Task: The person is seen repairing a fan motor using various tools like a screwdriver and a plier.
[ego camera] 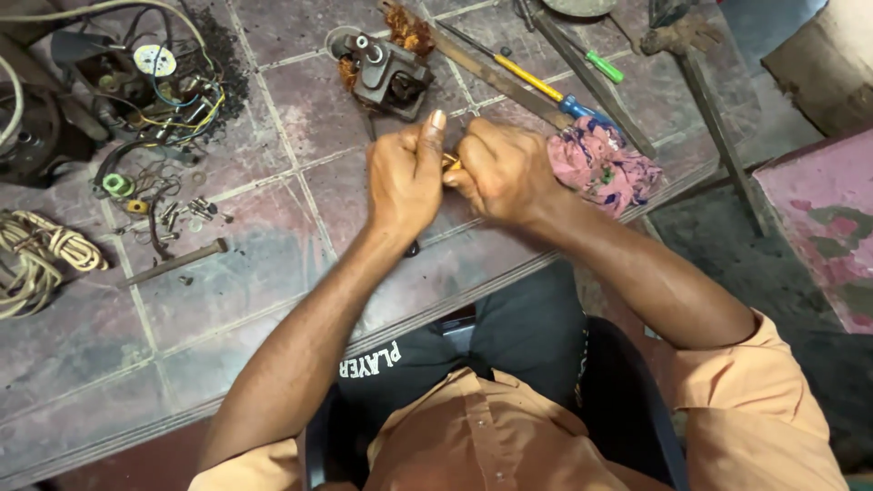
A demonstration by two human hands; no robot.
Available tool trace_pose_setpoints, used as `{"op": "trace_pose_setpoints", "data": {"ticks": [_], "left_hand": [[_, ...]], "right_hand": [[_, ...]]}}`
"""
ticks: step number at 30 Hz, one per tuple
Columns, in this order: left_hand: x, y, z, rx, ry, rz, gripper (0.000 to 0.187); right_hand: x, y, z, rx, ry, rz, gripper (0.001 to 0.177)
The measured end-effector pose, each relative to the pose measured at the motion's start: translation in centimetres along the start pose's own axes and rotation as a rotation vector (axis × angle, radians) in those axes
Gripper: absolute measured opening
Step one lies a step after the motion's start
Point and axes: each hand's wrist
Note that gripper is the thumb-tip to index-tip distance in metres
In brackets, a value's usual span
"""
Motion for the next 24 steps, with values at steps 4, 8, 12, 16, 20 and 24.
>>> {"op": "trace_pose_setpoints", "data": {"ticks": [4,8,12,16,20,24], "left_hand": [[0.1,0.5,0.4,-0.049,-0.039,0.037,0.054],[0.4,0.6,0.7,-0.158,-0.097,0.073,0.05],[0.3,0.6,1.1,-0.216,-0.129,0.082,0.047],[0.3,0.3,1.1,-0.178,-0.14,0.072,0.048],[0.5,-0.1,0.8,-0.048,-0.165,-0.004,0.053],[0.3,0.3,0.5,-0.115,-0.141,-0.011,0.049]], "right_hand": [[-0.8,-0.1,-1.8,-0.144,-0.196,0.05,0.04],[-2.2,0.5,-3.4,-0.387,-0.436,0.106,0.041],[-5.4,2.8,-2.6,-0.792,-0.986,0.104,0.045],[-4.1,2.0,-2.1,-0.886,-1.107,0.082,0.041],[-1.8,1.8,-1.4,-0.686,-0.756,0.017,0.02],[-2.1,2.1,-1.2,-0.82,-1.206,0.088,0.028]]}}
Point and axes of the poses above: each hand's wrist, its own y-axis away from the middle knuckle, its own x-axis out of the back of the hand, z = x × y, and after that the axes turned 4 degrees about -z, right-handed
